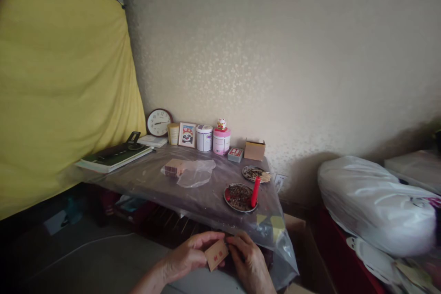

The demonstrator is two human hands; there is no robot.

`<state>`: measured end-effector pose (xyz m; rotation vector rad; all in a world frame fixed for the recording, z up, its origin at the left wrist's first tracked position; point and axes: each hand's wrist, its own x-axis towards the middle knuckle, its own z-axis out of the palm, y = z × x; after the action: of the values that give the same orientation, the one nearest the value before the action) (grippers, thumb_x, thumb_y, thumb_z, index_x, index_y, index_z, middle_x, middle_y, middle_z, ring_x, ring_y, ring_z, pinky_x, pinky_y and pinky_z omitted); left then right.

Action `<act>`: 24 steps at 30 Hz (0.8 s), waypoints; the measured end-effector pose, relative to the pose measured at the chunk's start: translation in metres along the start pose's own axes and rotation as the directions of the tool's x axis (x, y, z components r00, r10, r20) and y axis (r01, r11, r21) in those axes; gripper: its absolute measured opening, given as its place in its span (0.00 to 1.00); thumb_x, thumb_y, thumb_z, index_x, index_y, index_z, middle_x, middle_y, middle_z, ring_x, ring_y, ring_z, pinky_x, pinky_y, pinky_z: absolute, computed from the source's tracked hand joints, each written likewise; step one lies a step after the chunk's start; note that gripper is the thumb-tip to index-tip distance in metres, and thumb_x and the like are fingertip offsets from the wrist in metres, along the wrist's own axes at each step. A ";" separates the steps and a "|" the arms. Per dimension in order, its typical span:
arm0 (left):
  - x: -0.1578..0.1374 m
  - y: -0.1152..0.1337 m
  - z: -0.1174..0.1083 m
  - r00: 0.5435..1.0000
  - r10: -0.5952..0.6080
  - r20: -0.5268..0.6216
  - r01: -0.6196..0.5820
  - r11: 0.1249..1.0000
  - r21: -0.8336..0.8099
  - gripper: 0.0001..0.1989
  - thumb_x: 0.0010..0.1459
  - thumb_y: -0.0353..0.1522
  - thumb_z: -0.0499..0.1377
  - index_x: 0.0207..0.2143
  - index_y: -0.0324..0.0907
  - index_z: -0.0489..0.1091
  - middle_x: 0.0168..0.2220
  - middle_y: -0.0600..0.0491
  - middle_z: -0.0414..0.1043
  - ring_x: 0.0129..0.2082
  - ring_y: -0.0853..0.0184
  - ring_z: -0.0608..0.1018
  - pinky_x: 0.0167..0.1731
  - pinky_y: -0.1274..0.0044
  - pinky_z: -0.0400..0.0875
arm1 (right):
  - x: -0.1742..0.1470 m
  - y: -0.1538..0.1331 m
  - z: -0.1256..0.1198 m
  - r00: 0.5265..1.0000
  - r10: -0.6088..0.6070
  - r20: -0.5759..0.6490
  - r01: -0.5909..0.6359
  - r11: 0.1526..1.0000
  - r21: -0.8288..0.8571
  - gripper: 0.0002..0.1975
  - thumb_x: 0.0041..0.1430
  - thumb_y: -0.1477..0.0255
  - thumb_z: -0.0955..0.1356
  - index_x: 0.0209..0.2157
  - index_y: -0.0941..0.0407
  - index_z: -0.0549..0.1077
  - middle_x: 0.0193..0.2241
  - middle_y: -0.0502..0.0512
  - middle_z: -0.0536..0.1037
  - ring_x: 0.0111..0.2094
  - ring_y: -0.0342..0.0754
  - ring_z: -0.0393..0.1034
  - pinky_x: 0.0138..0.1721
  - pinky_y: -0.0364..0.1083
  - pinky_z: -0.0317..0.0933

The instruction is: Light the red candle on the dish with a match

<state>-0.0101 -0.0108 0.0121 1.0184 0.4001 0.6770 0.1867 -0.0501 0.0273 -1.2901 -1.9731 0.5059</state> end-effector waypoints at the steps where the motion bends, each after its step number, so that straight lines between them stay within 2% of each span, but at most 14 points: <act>1: 0.000 -0.001 -0.001 1.000 0.001 0.000 -0.001 1.000 0.006 0.31 0.38 0.20 0.56 0.50 0.39 0.66 0.42 0.45 0.74 0.39 0.59 0.77 0.43 0.67 0.65 | 0.000 0.000 0.000 1.000 0.002 0.008 -0.002 1.000 0.001 0.12 0.63 0.71 0.60 0.41 0.53 0.74 0.35 0.55 0.73 0.35 0.46 0.70 0.38 0.42 0.64; 10: 0.001 -0.001 -0.002 1.000 -0.006 -0.003 0.006 1.000 0.015 0.31 0.37 0.20 0.57 0.50 0.38 0.66 0.40 0.44 0.74 0.38 0.58 0.77 0.42 0.65 0.65 | 0.000 0.010 0.005 0.999 -0.028 0.017 0.029 0.999 -0.017 0.12 0.62 0.70 0.60 0.38 0.54 0.74 0.35 0.55 0.73 0.35 0.46 0.71 0.37 0.42 0.64; 16: 0.000 0.002 0.001 1.000 -0.022 -0.019 0.022 1.000 0.019 0.31 0.36 0.20 0.57 0.48 0.39 0.67 0.39 0.47 0.75 0.37 0.58 0.78 0.42 0.65 0.65 | 0.001 0.006 0.004 1.000 -0.026 0.012 0.027 1.000 -0.011 0.11 0.62 0.70 0.60 0.35 0.53 0.74 0.33 0.54 0.73 0.34 0.46 0.71 0.36 0.43 0.64; 24: -0.003 0.003 0.001 0.999 -0.032 -0.019 0.032 0.999 0.009 0.31 0.37 0.20 0.57 0.49 0.39 0.67 0.40 0.47 0.75 0.38 0.59 0.78 0.44 0.66 0.65 | 0.001 0.001 0.003 1.000 -0.021 0.005 0.021 1.000 0.000 0.11 0.62 0.71 0.61 0.39 0.53 0.75 0.33 0.53 0.74 0.34 0.46 0.71 0.36 0.42 0.64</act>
<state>-0.0122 -0.0125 0.0152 1.0129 0.4357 0.6574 0.1847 -0.0486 0.0249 -1.2683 -1.9891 0.4991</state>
